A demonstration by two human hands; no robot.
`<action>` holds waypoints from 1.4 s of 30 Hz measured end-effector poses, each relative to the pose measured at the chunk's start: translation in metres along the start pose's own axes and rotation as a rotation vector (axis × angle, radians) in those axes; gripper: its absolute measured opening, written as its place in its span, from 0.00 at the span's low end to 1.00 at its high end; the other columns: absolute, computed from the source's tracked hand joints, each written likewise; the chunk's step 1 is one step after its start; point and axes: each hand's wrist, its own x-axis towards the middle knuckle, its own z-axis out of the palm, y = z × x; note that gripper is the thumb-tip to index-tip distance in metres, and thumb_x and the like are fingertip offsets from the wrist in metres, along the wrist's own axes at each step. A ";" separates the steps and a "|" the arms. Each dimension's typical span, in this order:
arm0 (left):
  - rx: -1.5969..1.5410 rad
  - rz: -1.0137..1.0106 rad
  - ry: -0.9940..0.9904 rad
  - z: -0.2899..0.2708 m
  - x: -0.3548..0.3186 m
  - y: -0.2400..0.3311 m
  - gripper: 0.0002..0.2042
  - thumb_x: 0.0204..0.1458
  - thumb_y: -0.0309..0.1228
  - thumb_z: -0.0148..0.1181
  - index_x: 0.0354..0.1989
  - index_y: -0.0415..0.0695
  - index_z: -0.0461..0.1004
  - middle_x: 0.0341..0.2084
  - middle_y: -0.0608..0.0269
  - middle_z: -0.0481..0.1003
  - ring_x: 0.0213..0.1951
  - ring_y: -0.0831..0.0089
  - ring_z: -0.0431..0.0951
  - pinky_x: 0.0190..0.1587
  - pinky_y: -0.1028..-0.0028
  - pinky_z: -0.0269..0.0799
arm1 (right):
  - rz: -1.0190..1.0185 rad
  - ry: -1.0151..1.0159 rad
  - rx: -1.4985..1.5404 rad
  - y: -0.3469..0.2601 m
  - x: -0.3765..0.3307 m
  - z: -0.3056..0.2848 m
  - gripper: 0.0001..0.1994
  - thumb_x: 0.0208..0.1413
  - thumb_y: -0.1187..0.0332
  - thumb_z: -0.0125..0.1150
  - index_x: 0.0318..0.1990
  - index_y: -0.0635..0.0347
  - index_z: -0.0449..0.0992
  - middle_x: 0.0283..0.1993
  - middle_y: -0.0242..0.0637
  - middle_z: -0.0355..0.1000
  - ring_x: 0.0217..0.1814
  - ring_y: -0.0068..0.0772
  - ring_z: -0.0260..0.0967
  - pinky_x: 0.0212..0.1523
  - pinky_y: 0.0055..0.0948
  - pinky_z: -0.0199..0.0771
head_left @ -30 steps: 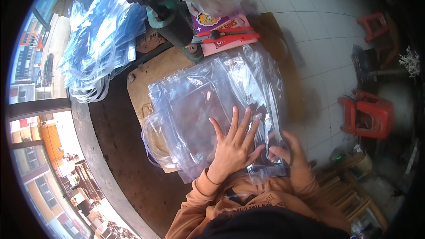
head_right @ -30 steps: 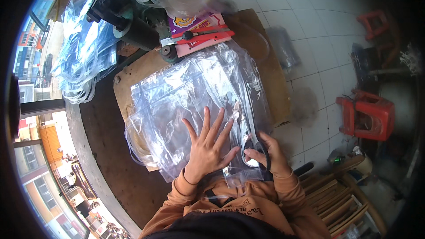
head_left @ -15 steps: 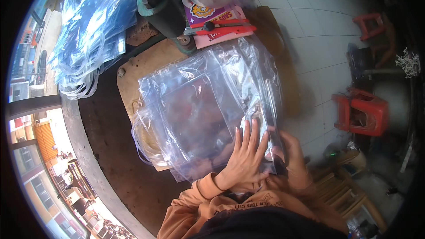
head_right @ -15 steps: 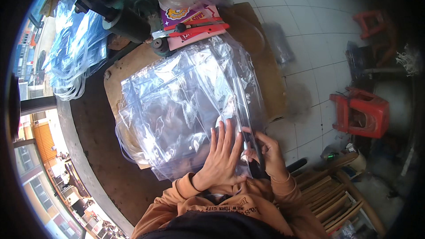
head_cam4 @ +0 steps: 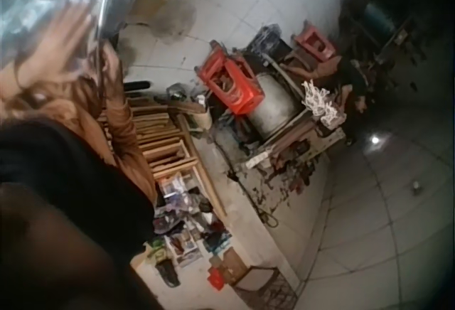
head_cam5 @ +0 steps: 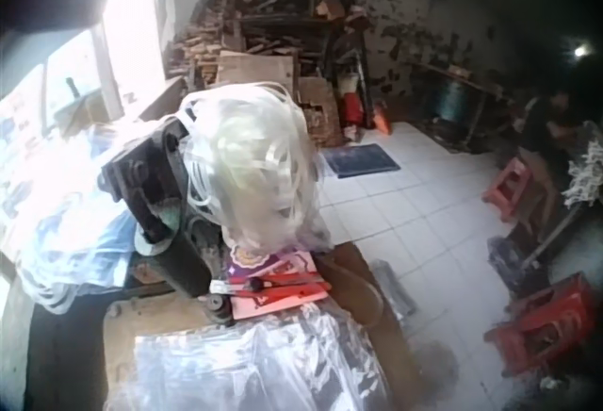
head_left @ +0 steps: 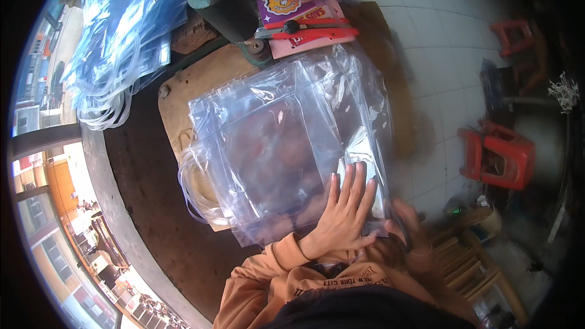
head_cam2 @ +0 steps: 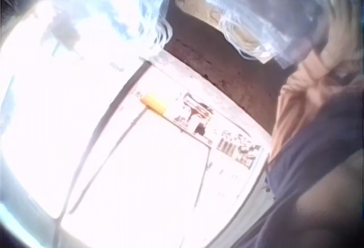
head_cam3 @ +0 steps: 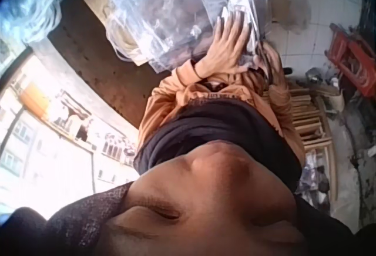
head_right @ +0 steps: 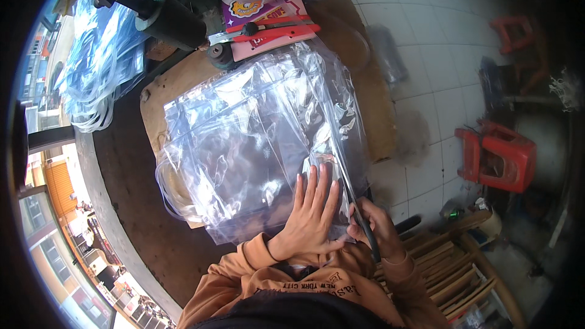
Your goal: The person cuts clear plastic bags using shears and sorts the pieces by hand.
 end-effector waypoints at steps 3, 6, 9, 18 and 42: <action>0.008 0.004 -0.009 0.000 0.001 0.002 0.42 0.41 0.52 0.50 0.60 0.31 0.50 0.61 0.34 0.43 0.63 0.40 0.40 0.60 0.45 0.34 | -0.086 0.025 -0.031 -0.003 0.011 0.007 0.24 0.46 0.53 0.64 0.38 0.66 0.65 0.29 0.27 0.63 0.30 0.15 0.55 0.29 0.15 0.54; 0.034 -0.016 -0.030 -0.004 0.002 0.004 0.42 0.40 0.50 0.51 0.59 0.32 0.50 0.61 0.37 0.45 0.63 0.44 0.42 0.60 0.47 0.35 | -0.088 0.014 -0.029 0.004 0.014 0.003 0.25 0.47 0.53 0.64 0.40 0.67 0.66 0.31 0.29 0.65 0.33 0.15 0.56 0.32 0.15 0.56; 0.092 -0.012 -0.065 -0.007 0.004 0.004 0.42 0.40 0.53 0.49 0.59 0.31 0.52 0.60 0.38 0.47 0.63 0.46 0.45 0.59 0.48 0.37 | -0.115 0.033 -0.079 -0.002 0.015 0.007 0.26 0.46 0.53 0.64 0.40 0.68 0.66 0.31 0.30 0.66 0.33 0.15 0.57 0.32 0.15 0.57; 0.119 -0.021 -0.145 -0.024 0.012 0.011 0.45 0.34 0.51 0.53 0.59 0.32 0.51 0.62 0.45 0.48 0.62 0.52 0.47 0.55 0.52 0.44 | -0.085 0.072 -0.192 -0.002 0.015 -0.002 0.27 0.43 0.51 0.66 0.39 0.67 0.67 0.27 0.27 0.63 0.29 0.15 0.56 0.28 0.15 0.55; 0.044 -0.014 -0.157 -0.032 0.019 0.015 0.48 0.25 0.45 0.57 0.59 0.33 0.51 0.62 0.48 0.47 0.60 0.56 0.51 0.52 0.53 0.49 | -0.148 0.114 -0.245 -0.002 0.016 -0.002 0.24 0.42 0.53 0.67 0.36 0.66 0.67 0.25 0.27 0.64 0.27 0.14 0.56 0.26 0.15 0.57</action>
